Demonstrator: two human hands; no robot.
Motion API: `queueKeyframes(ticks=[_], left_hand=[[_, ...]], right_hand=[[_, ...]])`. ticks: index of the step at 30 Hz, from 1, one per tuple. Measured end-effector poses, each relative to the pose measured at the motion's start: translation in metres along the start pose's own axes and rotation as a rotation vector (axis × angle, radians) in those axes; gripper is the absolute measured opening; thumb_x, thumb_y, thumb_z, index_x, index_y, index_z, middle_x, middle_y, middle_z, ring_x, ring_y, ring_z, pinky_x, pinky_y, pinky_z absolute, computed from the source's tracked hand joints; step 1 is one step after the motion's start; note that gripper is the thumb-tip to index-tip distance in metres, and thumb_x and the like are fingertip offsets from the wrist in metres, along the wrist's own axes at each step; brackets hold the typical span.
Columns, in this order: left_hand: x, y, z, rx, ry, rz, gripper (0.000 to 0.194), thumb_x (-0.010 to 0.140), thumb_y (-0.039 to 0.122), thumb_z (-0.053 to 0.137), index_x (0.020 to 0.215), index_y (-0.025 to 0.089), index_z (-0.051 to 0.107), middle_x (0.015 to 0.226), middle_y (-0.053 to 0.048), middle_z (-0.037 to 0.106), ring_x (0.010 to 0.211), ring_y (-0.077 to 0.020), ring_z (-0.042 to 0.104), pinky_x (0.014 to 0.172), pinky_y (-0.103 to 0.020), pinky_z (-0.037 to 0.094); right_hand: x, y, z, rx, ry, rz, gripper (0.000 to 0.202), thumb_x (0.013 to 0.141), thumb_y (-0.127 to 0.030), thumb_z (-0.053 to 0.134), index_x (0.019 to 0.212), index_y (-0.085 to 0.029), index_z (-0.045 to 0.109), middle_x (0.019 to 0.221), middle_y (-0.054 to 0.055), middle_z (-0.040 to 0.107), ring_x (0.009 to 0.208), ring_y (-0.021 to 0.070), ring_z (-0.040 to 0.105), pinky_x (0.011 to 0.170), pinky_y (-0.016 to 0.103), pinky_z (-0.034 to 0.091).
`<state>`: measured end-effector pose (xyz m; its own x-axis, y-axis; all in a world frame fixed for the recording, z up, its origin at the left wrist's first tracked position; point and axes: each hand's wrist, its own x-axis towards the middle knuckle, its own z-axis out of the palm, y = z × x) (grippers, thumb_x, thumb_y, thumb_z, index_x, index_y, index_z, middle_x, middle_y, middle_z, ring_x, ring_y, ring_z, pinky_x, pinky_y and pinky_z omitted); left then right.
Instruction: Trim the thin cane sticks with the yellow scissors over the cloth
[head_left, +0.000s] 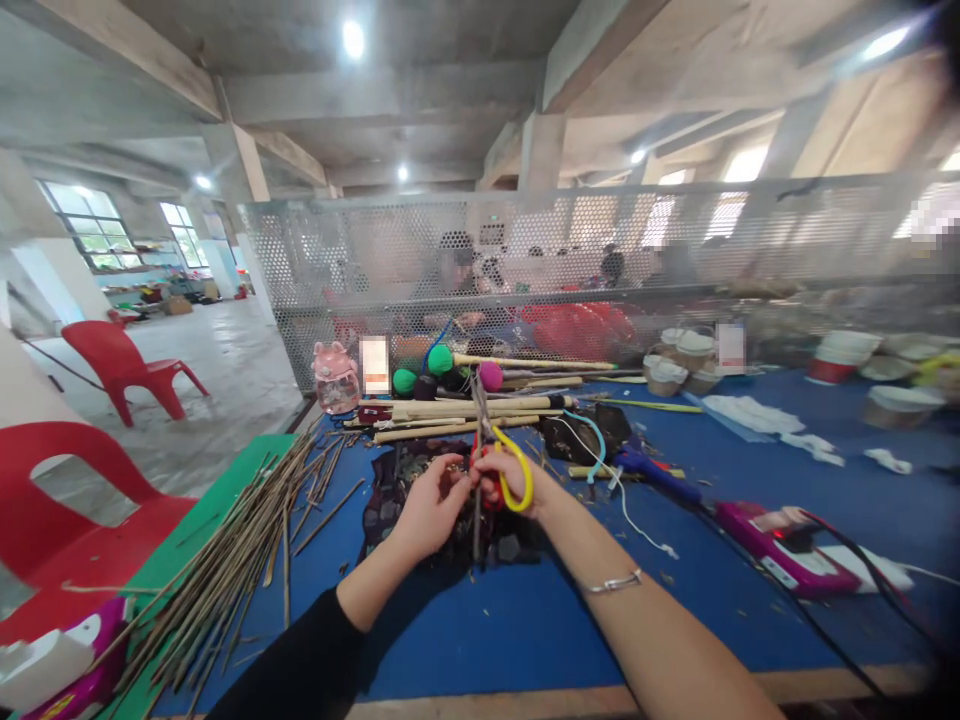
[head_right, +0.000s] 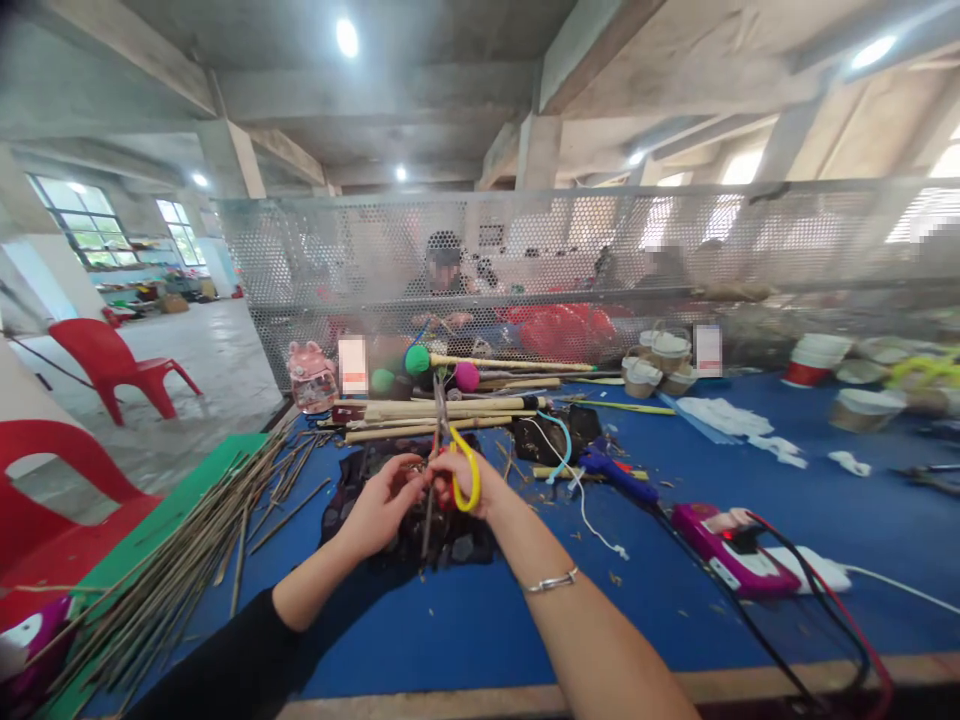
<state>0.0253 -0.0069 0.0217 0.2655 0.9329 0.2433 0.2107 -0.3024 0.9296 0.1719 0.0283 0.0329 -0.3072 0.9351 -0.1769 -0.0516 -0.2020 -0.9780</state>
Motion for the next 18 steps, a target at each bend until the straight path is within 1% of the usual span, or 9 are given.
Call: queueKeyframes(ticks=[2,3,5,8,10,13,14,16,18], left_hand=[[-0.001,-0.007,-0.002,-0.281,-0.092,-0.133,0.041,0.078,0.037,0.048,0.112,0.015,0.039,0.076,-0.003,0.057,0.067,-0.0128,0.056,0.062,-0.026,0.044],[-0.002,-0.010,-0.003,-0.386,-0.133,-0.185,0.045,0.076,0.037,0.051,0.113,0.015,0.037,0.074,-0.002,0.057,0.066,-0.0122,0.057,0.061,-0.025,0.044],[-0.007,-0.014,-0.005,-0.503,-0.186,-0.267,0.049,0.073,0.035,0.057,0.112,0.016,0.035,0.074,-0.001,0.057,0.065,-0.0112,0.058,0.060,-0.024,0.045],[-0.013,-0.012,-0.007,-0.517,-0.200,-0.371,0.056,0.067,0.031,0.064,0.113,0.017,0.037,0.078,-0.001,0.057,0.060,-0.0098,0.058,0.053,-0.020,0.043],[-0.016,-0.009,-0.007,-0.509,-0.186,-0.413,0.060,0.062,0.029,0.068,0.114,0.018,0.040,0.079,-0.001,0.056,0.057,-0.0097,0.059,0.049,-0.019,0.041],[-0.019,-0.006,-0.002,-0.502,-0.165,-0.447,0.061,0.059,0.027,0.069,0.114,0.019,0.043,0.072,0.003,0.050,0.056,-0.0114,0.060,0.046,-0.019,0.041],[-0.021,-0.006,0.000,-0.497,-0.173,-0.451,0.061,0.059,0.027,0.070,0.114,0.019,0.044,0.071,0.003,0.049,0.056,-0.0118,0.060,0.046,-0.019,0.041],[-0.023,-0.006,0.004,-0.488,-0.209,-0.449,0.057,0.059,0.028,0.070,0.110,0.019,0.046,0.068,0.004,0.049,0.055,-0.0120,0.060,0.046,-0.019,0.042],[-0.024,-0.006,0.006,-0.491,-0.241,-0.456,0.046,0.063,0.033,0.067,0.103,0.017,0.050,0.067,0.002,0.052,0.056,-0.0116,0.060,0.046,-0.018,0.042]], right_hand=[[0.003,0.015,0.014,0.020,-0.005,0.014,0.014,0.060,-0.029,0.050,0.065,-0.017,0.046,0.036,-0.008,0.042,0.030,0.0054,0.036,0.033,0.016,0.031],[0.003,0.021,0.019,0.027,-0.009,0.015,0.014,0.060,-0.029,0.051,0.066,-0.017,0.047,0.037,-0.008,0.043,0.031,0.0055,0.038,0.033,0.016,0.032],[0.002,0.029,0.026,0.023,-0.040,0.028,0.014,0.061,-0.029,0.052,0.067,-0.016,0.050,0.039,-0.007,0.045,0.032,0.0063,0.041,0.034,0.017,0.034],[-0.001,0.031,0.025,-0.077,-0.103,0.035,0.023,0.066,-0.036,0.055,0.068,-0.013,0.053,0.043,-0.005,0.050,0.033,0.0058,0.043,0.033,0.015,0.031],[-0.001,0.027,0.018,-0.125,-0.049,-0.005,0.029,0.065,-0.043,0.058,0.073,-0.015,0.053,0.045,-0.006,0.050,0.032,0.0042,0.039,0.031,0.014,0.027],[0.001,0.021,0.007,-0.138,0.081,-0.034,0.033,0.064,-0.047,0.059,0.070,-0.016,0.048,0.041,-0.009,0.043,0.029,0.0028,0.033,0.030,0.014,0.025],[0.002,0.020,0.005,-0.118,0.115,-0.053,0.033,0.062,-0.046,0.060,0.069,-0.017,0.047,0.041,-0.010,0.043,0.030,0.0031,0.033,0.031,0.014,0.025],[0.003,0.018,0.003,-0.087,0.161,-0.080,0.035,0.059,-0.044,0.063,0.072,-0.018,0.045,0.046,-0.009,0.046,0.032,0.0036,0.036,0.032,0.015,0.028],[0.001,0.018,0.005,-0.095,0.167,-0.095,0.038,0.055,-0.042,0.066,0.075,-0.019,0.043,0.052,-0.007,0.051,0.035,0.0044,0.039,0.034,0.016,0.030]])
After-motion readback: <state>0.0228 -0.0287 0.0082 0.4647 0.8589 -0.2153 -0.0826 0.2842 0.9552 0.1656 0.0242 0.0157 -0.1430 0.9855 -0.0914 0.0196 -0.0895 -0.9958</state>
